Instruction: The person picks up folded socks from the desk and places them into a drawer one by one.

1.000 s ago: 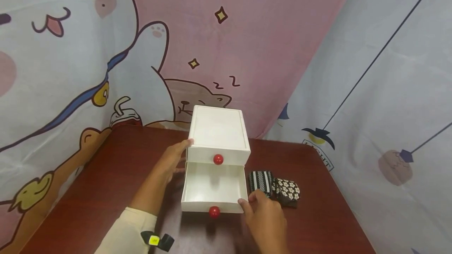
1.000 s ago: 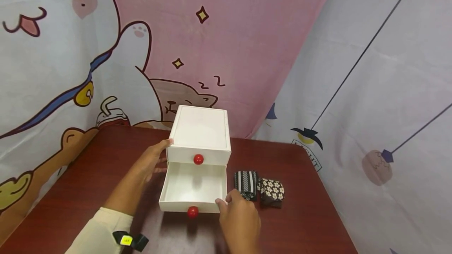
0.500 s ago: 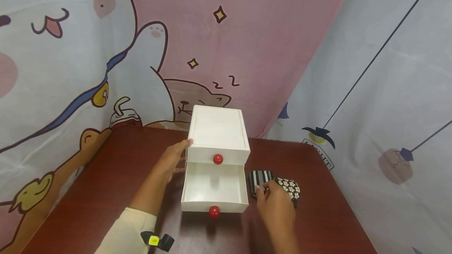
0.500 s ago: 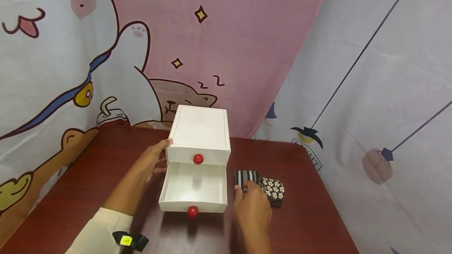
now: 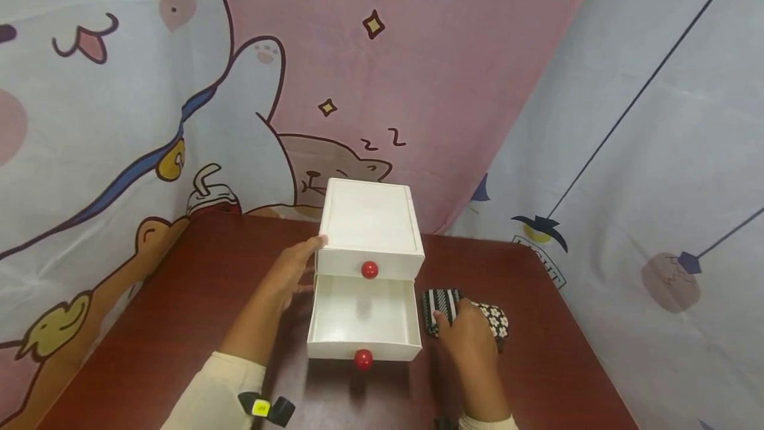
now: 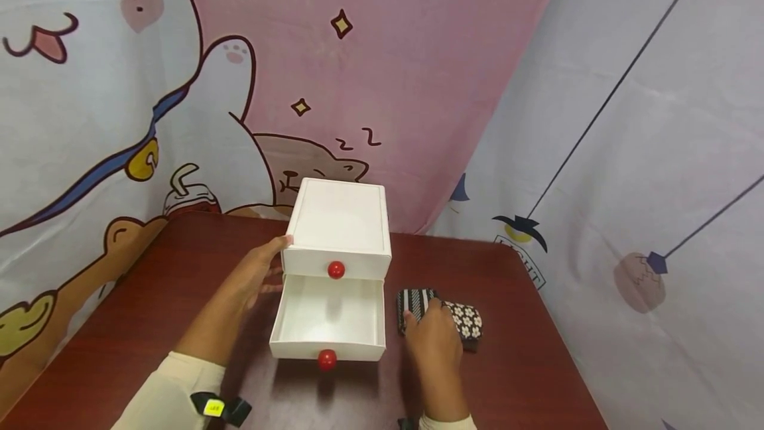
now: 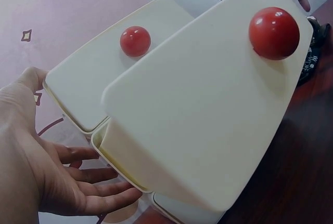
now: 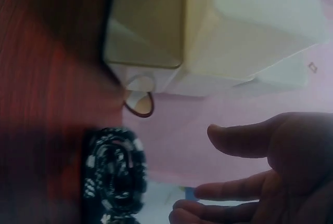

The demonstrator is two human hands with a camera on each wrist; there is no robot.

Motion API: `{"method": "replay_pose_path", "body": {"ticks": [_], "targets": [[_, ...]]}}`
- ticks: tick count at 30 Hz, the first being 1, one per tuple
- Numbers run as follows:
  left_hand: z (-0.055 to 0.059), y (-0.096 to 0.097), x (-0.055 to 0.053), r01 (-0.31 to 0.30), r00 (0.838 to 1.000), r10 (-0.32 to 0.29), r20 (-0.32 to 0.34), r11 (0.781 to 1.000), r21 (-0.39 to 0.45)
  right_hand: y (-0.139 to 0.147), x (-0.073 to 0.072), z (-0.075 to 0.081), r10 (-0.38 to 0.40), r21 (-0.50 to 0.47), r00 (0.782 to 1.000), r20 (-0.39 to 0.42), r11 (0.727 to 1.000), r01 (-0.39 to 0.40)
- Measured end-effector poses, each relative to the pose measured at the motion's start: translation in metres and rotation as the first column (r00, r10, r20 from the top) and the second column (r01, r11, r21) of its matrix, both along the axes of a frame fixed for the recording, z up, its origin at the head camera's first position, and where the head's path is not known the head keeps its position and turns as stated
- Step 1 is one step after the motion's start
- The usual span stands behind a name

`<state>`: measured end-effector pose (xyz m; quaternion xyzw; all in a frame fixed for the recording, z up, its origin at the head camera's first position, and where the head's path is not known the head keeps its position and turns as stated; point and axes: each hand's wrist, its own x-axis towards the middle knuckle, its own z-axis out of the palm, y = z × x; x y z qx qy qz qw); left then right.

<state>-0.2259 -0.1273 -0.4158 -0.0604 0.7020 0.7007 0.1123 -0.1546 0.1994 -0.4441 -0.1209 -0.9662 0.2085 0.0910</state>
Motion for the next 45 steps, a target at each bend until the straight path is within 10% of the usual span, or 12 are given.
{"method": "replay_pose_path", "body": {"ticks": [20, 45], "targets": [[-0.001, 0.000, 0.001, 0.005, 1.000, -0.005, -0.017, 1.000, -0.009, 0.014, -0.052, -0.031, -0.081, -0.020, 0.983, 0.167, 0.996, 0.086], [-0.001, 0.000, 0.002, 0.000, 1.000, -0.001, -0.019, 1.000, -0.014, 0.009, -0.059, -0.053, -0.095, -0.135, 0.977, 0.190, 0.983, 0.122]]}}
